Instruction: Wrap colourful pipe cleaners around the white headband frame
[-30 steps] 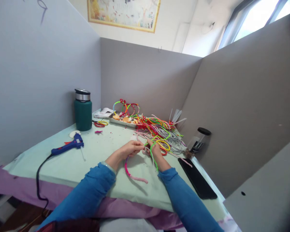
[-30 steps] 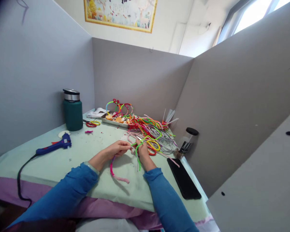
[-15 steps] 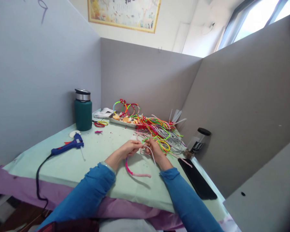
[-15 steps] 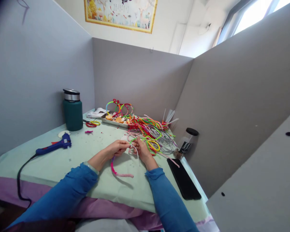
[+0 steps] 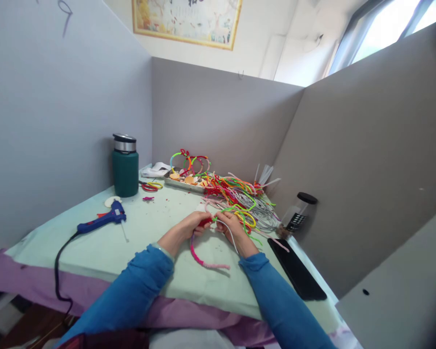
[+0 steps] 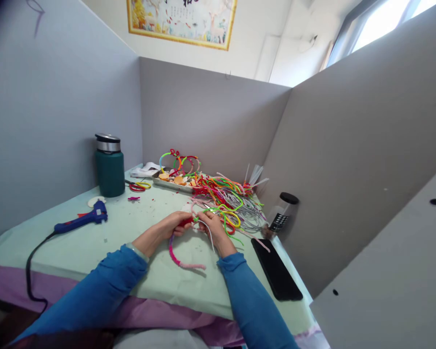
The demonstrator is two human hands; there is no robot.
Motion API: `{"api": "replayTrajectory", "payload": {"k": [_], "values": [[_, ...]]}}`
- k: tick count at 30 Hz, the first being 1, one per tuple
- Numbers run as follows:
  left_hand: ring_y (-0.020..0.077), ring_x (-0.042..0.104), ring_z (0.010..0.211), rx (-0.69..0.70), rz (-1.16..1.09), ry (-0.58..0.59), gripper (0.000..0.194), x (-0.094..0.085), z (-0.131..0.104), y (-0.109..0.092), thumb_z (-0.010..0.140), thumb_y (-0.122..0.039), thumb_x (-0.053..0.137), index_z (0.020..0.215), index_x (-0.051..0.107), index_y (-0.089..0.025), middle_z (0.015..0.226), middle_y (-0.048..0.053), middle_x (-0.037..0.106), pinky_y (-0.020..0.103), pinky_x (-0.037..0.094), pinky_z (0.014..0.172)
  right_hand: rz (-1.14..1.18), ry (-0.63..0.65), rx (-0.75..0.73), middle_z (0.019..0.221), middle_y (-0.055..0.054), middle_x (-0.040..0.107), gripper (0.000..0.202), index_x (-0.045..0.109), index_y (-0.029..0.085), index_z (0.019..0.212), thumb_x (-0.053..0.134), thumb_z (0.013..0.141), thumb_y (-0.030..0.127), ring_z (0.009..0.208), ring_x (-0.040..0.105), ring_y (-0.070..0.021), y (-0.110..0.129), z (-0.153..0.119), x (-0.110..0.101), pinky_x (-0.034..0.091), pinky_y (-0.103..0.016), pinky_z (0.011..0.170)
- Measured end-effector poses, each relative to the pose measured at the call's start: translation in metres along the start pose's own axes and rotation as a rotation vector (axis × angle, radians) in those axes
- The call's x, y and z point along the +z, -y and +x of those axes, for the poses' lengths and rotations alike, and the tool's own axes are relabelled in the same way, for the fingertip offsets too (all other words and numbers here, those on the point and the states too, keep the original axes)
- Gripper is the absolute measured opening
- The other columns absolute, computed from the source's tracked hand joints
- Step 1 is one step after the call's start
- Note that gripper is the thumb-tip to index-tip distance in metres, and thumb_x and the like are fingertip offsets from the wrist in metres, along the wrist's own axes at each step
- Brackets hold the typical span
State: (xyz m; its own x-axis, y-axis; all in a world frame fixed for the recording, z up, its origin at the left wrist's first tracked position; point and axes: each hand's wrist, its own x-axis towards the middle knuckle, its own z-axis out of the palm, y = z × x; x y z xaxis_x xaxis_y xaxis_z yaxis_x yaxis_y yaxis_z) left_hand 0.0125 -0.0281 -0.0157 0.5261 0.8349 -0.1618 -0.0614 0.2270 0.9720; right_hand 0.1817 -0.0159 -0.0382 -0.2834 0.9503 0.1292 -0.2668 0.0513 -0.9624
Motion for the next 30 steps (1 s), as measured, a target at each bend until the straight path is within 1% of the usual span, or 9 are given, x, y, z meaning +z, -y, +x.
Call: {"api": "replayTrajectory", "payload": {"k": [3,5,11,15,20,23,30], "values": [[0.0012,0.021,0.035,0.007,0.016,-0.02,0.028,0.0021,-0.002,-0.0023,0.073,-0.038,0.064,0.072,0.044,-0.018,0.052,-0.008,0.041,0.02,0.008,0.037,-0.009,-0.003,0.007,0.049,0.007,0.043,0.038,0.048,0.02,0.064,0.077,0.065,0.046,0.044,0.039,-0.0078,0.0001,-0.0005,0.0001,0.033,-0.024,0.047],[0.0008,0.021,0.035,0.018,0.031,-0.033,0.028,0.0036,-0.0035,-0.0034,0.07,-0.036,0.066,0.07,0.044,-0.018,0.052,-0.008,0.041,0.02,0.008,0.036,-0.01,-0.005,0.013,0.05,0.008,0.043,0.04,0.047,0.02,0.063,0.077,0.064,0.046,0.044,0.039,-0.0073,0.0006,-0.0007,0.0006,0.033,-0.023,0.047],[0.0004,0.02,0.035,0.042,0.027,-0.021,0.03,0.0038,-0.0045,-0.0033,0.068,-0.036,0.068,0.069,0.044,-0.018,0.052,-0.008,0.04,0.02,0.008,0.036,-0.009,-0.003,0.015,0.051,0.008,0.041,0.043,0.045,0.019,0.062,0.079,0.061,0.047,0.044,0.038,-0.0064,0.0028,-0.0011,0.0022,0.031,-0.022,0.045],[0.0006,0.02,0.035,0.053,0.012,-0.006,0.031,0.0026,-0.0037,-0.0024,0.067,-0.037,0.069,0.072,0.045,-0.018,0.052,-0.008,0.041,0.02,0.008,0.036,-0.018,-0.006,0.004,0.051,0.008,0.043,0.042,0.046,0.019,0.063,0.078,0.062,0.047,0.044,0.038,-0.0063,0.0022,-0.0011,0.0024,0.031,-0.022,0.045],[0.0007,0.02,0.035,0.064,0.036,-0.014,0.033,0.0024,-0.0039,-0.0021,0.066,-0.038,0.07,0.07,0.044,-0.018,0.051,-0.009,0.038,0.02,0.007,0.036,-0.052,0.0,-0.038,0.052,0.007,0.043,0.041,0.047,0.019,0.062,0.076,0.064,0.047,0.044,0.038,-0.0066,-0.0002,-0.0001,0.0024,0.028,-0.021,0.043],[0.0006,0.02,0.035,0.071,0.03,-0.006,0.033,0.0021,-0.0037,-0.0025,0.067,-0.039,0.069,0.07,0.045,-0.018,0.052,-0.008,0.039,0.02,0.007,0.036,-0.035,-0.006,-0.037,0.052,0.007,0.043,0.04,0.047,0.019,0.063,0.076,0.065,0.047,0.044,0.039,-0.007,-0.0013,0.0005,0.0014,0.03,-0.022,0.044],[0.0012,0.019,0.036,0.065,-0.021,0.014,0.027,-0.0001,-0.0026,-0.0012,0.068,-0.034,0.067,0.076,0.048,-0.017,0.052,-0.008,0.041,0.019,0.008,0.037,-0.015,-0.012,-0.031,0.051,0.008,0.042,0.041,0.044,0.02,0.063,0.075,0.065,0.047,0.044,0.039,-0.0071,-0.0007,-0.0004,0.0005,0.032,-0.022,0.046]]}}
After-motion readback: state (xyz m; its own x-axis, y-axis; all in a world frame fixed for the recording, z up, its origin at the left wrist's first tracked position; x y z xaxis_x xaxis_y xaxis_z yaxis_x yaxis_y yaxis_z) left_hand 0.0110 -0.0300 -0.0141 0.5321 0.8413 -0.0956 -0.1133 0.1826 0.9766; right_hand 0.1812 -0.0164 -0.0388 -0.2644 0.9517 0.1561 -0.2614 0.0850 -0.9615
